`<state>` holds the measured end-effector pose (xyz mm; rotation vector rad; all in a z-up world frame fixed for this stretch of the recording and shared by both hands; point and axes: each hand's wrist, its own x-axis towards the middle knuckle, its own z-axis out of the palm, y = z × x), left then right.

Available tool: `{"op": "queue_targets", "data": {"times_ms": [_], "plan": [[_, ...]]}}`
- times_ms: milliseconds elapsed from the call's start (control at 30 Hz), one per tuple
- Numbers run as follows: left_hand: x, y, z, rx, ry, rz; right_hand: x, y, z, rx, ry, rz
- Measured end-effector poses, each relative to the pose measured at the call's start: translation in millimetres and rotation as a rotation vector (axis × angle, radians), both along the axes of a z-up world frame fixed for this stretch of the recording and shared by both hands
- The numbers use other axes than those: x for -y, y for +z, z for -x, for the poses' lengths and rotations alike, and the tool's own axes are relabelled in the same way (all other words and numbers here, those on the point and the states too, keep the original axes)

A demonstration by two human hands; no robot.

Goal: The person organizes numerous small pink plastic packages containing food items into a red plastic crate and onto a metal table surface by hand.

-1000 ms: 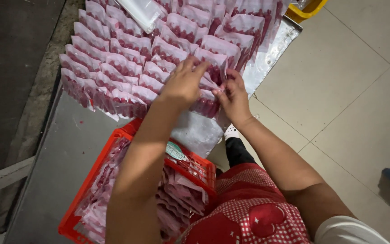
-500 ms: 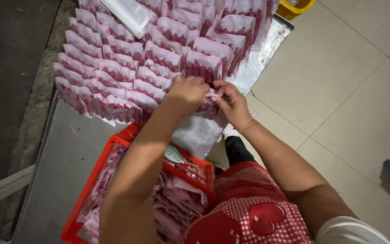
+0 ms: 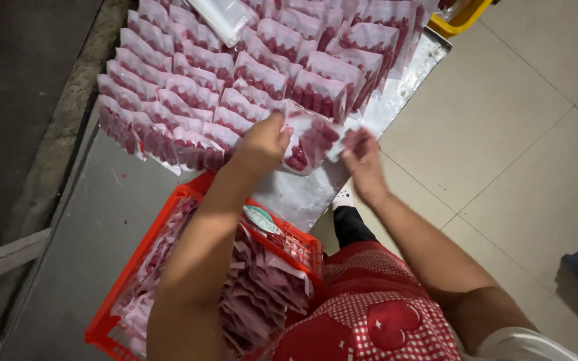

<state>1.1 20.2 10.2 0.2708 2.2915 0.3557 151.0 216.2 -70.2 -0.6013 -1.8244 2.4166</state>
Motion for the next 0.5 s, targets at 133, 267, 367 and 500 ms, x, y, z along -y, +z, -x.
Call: {"op": "queue_targets", "data": {"times_ms": [133, 267, 367, 500], "plan": [[12.4, 2.7, 2.0, -0.009, 0.099, -0.063, 39.9, -8.4, 6.0, 0.173, -0.036, 0.664], [21.1, 6.9, -26.0, -0.112, 0.123, -0.239, 51.6, 45.8, 23.9, 0.133, -0.035, 0.805], [13.8, 41.7, -61.6, -0.148, 0.335, -0.579, 51.6, 112.9, 36.7, 0.264, 0.0, 0.748], [30.6, 123.0, -86.8, 0.01, 0.314, -0.914, 58.6, 76.4, 25.2, 0.198, 0.004, 0.642]]}}
